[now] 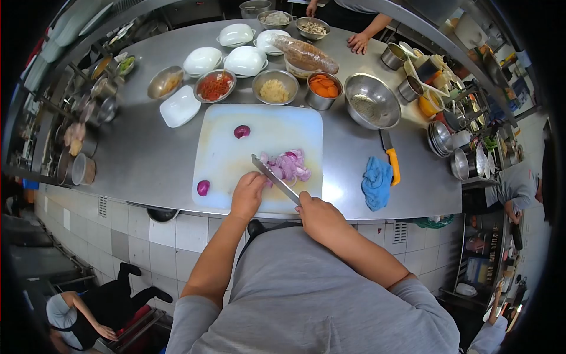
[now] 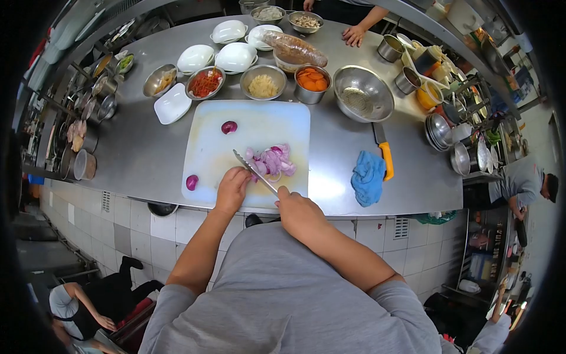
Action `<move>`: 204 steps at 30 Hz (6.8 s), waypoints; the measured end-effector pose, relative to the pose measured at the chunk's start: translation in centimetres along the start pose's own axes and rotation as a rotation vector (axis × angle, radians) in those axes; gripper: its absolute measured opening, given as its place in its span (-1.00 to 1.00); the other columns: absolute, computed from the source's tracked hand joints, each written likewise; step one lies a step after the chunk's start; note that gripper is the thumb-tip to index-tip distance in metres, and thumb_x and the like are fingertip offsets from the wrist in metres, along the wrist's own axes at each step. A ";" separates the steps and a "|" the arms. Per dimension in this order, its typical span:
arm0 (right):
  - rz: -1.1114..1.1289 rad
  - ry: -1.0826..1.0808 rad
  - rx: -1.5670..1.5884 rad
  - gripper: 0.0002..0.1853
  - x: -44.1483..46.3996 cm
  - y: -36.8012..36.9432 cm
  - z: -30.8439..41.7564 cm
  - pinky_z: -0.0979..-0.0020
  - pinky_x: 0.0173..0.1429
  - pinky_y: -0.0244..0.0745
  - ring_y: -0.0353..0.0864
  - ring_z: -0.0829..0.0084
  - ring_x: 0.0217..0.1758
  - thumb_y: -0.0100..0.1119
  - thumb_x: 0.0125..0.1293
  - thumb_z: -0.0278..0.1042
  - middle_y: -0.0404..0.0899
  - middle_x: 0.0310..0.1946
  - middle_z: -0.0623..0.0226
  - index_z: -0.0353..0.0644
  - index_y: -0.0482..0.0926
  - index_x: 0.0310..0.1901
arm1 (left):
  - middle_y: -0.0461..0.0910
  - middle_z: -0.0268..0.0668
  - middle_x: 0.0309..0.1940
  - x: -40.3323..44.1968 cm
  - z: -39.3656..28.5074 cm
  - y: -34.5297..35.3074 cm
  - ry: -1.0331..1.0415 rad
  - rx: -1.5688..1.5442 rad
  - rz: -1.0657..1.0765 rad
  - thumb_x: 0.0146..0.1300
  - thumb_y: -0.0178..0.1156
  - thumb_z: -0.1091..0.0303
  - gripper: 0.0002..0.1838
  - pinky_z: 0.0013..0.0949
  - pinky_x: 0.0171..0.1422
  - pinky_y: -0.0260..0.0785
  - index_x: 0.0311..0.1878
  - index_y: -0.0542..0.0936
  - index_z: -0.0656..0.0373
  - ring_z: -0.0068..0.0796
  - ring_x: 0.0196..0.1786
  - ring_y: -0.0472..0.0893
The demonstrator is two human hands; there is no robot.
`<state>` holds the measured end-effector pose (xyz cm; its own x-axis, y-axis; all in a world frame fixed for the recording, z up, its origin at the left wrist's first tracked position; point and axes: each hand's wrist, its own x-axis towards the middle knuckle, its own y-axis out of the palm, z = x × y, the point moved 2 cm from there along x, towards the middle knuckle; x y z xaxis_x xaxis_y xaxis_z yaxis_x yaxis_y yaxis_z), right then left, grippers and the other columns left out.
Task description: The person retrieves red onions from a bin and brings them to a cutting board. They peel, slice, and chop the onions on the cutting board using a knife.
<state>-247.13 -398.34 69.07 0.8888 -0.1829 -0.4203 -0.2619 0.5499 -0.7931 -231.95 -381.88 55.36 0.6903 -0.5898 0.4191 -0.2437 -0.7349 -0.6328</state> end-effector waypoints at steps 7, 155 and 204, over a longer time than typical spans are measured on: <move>0.001 -0.017 -0.010 -0.73 0.2 0.3 -0.1 -0.17 0.03 0.66 0.78 -0.26 -0.09 0.03 0.70 -0.22 0.71 -0.16 -0.21 -0.32 0.42 0.08 | 0.67 -0.13 -0.07 -0.1 0.1 0.0 0.023 -0.006 -0.029 0.26 0.35 0.60 -0.78 -0.05 0.17 0.55 -0.04 0.72 0.17 0.03 0.06 0.66; -0.047 -0.057 -0.022 -0.75 -0.8 -0.1 0.8 -0.13 -0.01 0.67 0.79 -0.23 -0.13 0.05 0.68 -0.23 0.72 -0.19 -0.19 -0.30 0.42 0.06 | 0.63 -0.10 -0.02 -0.3 -0.4 -0.7 -0.114 0.026 0.006 0.38 0.35 0.54 -0.83 -0.10 0.13 0.57 0.00 0.72 0.17 0.02 0.03 0.68; -0.010 -0.063 0.069 -0.74 2.5 2.8 -3.0 -0.18 0.01 0.61 0.76 -0.27 -0.10 0.05 0.67 -0.21 0.72 -0.16 -0.16 -0.27 0.41 0.09 | 0.68 -0.05 0.00 -1.1 0.8 0.0 -0.053 0.019 -0.100 0.40 0.36 0.57 -0.87 -0.13 0.10 0.61 -0.03 0.71 0.20 0.02 -0.01 0.72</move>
<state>-246.78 -399.68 64.44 0.9136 -0.1386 -0.3822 -0.2281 0.6034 -0.7641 -232.15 -380.96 54.45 0.7457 -0.4949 0.4462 -0.1593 -0.7826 -0.6018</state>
